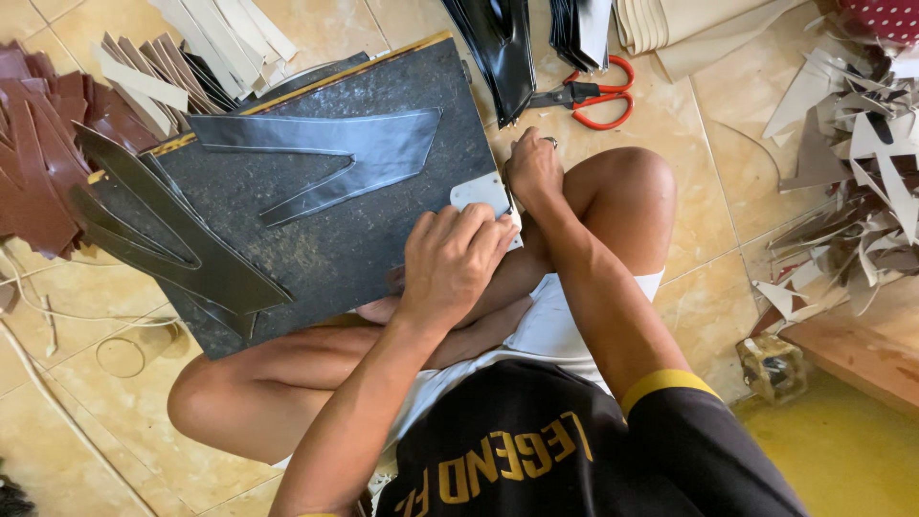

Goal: The person sits on the floor and uses a small knife to cut black leather strips using a white template as a guide. They repeatedly align the template, cut along the edge, and set the finished strips aside.

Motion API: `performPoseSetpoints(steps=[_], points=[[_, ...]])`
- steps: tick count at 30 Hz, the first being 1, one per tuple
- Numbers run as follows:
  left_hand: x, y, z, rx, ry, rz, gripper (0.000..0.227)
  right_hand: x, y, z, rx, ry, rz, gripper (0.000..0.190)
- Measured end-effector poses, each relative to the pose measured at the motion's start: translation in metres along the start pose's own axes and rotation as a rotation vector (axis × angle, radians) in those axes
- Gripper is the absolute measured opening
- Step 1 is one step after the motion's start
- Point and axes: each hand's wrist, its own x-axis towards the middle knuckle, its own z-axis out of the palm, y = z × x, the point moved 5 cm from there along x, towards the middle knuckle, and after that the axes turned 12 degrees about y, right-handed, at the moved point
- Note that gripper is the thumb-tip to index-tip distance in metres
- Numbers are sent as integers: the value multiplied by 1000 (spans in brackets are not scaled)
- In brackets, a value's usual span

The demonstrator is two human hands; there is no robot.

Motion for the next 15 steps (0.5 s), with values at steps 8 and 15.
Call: performPoseSetpoints(steps=[8, 15], points=[[-7, -3, -5, 19, 15, -47, 27, 86, 51, -30, -261, 176, -39, 37], [-21, -11, -5, -141, 71, -170, 34, 19, 68, -261, 1352, 351, -87, 11]])
